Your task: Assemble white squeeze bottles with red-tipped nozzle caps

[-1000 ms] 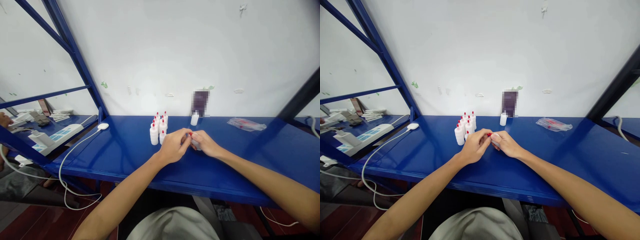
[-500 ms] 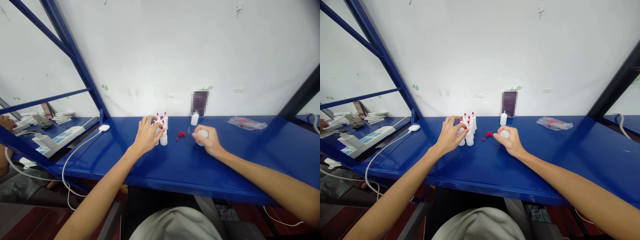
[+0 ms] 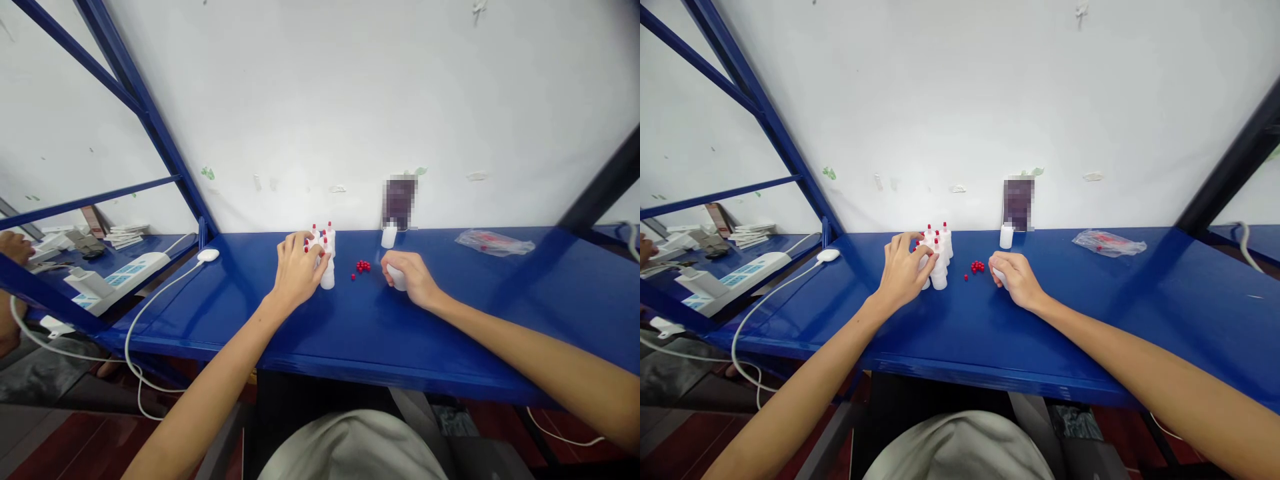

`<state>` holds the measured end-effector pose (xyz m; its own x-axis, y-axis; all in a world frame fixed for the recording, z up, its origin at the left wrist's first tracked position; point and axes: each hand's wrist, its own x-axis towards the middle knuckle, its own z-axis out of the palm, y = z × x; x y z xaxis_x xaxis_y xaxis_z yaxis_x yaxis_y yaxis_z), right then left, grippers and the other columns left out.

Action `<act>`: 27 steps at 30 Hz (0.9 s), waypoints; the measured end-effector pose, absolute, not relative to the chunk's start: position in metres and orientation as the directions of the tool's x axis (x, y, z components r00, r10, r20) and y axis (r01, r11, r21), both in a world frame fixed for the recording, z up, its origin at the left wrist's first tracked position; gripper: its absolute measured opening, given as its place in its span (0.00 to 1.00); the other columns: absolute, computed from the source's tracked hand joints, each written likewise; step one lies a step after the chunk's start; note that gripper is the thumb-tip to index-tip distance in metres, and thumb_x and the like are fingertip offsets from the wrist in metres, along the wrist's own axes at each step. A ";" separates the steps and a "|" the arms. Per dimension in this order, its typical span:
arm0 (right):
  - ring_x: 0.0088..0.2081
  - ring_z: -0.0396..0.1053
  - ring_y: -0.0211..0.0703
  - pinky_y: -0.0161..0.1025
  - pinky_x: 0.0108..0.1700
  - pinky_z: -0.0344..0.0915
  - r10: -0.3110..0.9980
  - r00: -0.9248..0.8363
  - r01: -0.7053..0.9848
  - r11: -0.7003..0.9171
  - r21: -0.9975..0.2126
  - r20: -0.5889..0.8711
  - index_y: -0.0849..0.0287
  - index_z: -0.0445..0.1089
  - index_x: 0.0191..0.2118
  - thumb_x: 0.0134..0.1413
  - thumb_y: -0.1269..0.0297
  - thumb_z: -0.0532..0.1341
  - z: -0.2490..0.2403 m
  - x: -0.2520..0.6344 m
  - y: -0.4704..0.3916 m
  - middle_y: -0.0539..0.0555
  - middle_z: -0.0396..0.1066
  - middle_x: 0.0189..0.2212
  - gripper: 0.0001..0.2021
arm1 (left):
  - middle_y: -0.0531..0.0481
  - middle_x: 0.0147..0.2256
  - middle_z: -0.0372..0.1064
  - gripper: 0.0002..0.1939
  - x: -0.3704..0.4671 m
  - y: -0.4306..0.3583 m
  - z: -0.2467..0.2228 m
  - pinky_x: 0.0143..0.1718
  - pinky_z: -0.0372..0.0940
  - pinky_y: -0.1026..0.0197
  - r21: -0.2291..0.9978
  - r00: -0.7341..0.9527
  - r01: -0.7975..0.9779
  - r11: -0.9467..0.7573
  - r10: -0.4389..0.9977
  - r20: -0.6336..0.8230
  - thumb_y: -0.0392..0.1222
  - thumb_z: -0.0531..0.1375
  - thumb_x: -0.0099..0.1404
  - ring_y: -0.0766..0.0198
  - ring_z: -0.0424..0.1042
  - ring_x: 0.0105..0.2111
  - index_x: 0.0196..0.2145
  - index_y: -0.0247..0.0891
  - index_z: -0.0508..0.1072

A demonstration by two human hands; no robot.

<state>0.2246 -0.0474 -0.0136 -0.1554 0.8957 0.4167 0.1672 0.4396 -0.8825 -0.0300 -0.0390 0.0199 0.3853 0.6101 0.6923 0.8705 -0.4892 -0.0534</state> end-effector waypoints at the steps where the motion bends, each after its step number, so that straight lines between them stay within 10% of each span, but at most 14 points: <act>1: 0.20 0.60 0.38 0.37 0.25 0.56 0.895 -0.163 0.173 0.440 -0.881 0.415 0.59 0.65 0.22 0.59 0.53 0.54 -0.013 0.225 -0.047 0.50 0.64 0.17 0.18 | 0.39 0.52 0.66 0.14 -0.031 -0.039 0.020 0.48 0.59 0.48 -0.058 0.383 0.872 -0.485 0.605 0.698 0.48 0.54 0.71 0.48 0.62 0.51 0.39 0.37 0.76; 7: 0.21 0.60 0.38 0.37 0.26 0.56 0.895 -0.182 0.165 0.436 -0.885 0.407 0.59 0.65 0.24 0.59 0.53 0.55 -0.012 0.224 -0.047 0.50 0.64 0.18 0.18 | 0.41 0.41 0.72 0.14 -0.016 -0.055 0.015 0.42 0.63 0.55 -0.105 0.452 0.809 -0.578 0.499 0.739 0.44 0.52 0.72 0.55 0.70 0.41 0.41 0.36 0.75; 13: 0.26 0.61 0.39 0.37 0.29 0.54 0.883 -0.233 0.203 0.453 -0.868 0.406 0.60 0.69 0.27 0.57 0.54 0.57 -0.012 0.225 -0.045 0.51 0.66 0.23 0.16 | 0.41 0.35 0.76 0.20 0.030 -0.076 0.005 0.32 0.68 0.57 -0.146 0.594 0.804 -0.577 0.772 0.223 0.40 0.49 0.73 0.52 0.78 0.33 0.60 0.32 0.62; 17: 0.28 0.63 0.42 0.38 0.32 0.56 0.882 -0.235 0.281 0.464 -0.840 0.408 0.61 0.71 0.27 0.56 0.53 0.56 -0.010 0.228 -0.045 0.53 0.69 0.25 0.17 | 0.33 0.38 0.76 0.16 0.049 -0.062 0.008 0.38 0.71 0.54 -0.119 0.511 0.858 -0.500 0.854 0.098 0.30 0.52 0.69 0.48 0.78 0.41 0.53 0.25 0.67; 23: 0.24 0.63 0.40 0.38 0.30 0.58 0.884 -0.274 0.285 0.452 -0.845 0.380 0.59 0.68 0.33 0.60 0.52 0.55 -0.007 0.228 -0.048 0.49 0.67 0.20 0.15 | 0.36 0.38 0.76 0.13 0.052 -0.059 0.008 0.37 0.70 0.55 -0.059 0.520 0.854 -0.517 0.841 0.152 0.37 0.50 0.73 0.50 0.79 0.39 0.52 0.29 0.67; 27: 0.24 0.62 0.39 0.38 0.29 0.59 0.864 -0.324 0.218 0.466 -0.858 0.386 0.58 0.66 0.32 0.63 0.51 0.53 -0.007 0.226 -0.049 0.47 0.63 0.20 0.16 | 0.46 0.34 0.76 0.14 0.050 -0.061 0.001 0.32 0.67 0.61 0.247 0.518 0.713 -0.656 0.730 0.445 0.44 0.44 0.77 0.59 0.77 0.33 0.49 0.36 0.65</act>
<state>0.2261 -0.0489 -0.0073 -0.3238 0.8636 0.3865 0.2183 0.4657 -0.8576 0.0496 -0.0611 0.0011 0.5184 0.7304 0.4448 0.7130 -0.6563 0.2468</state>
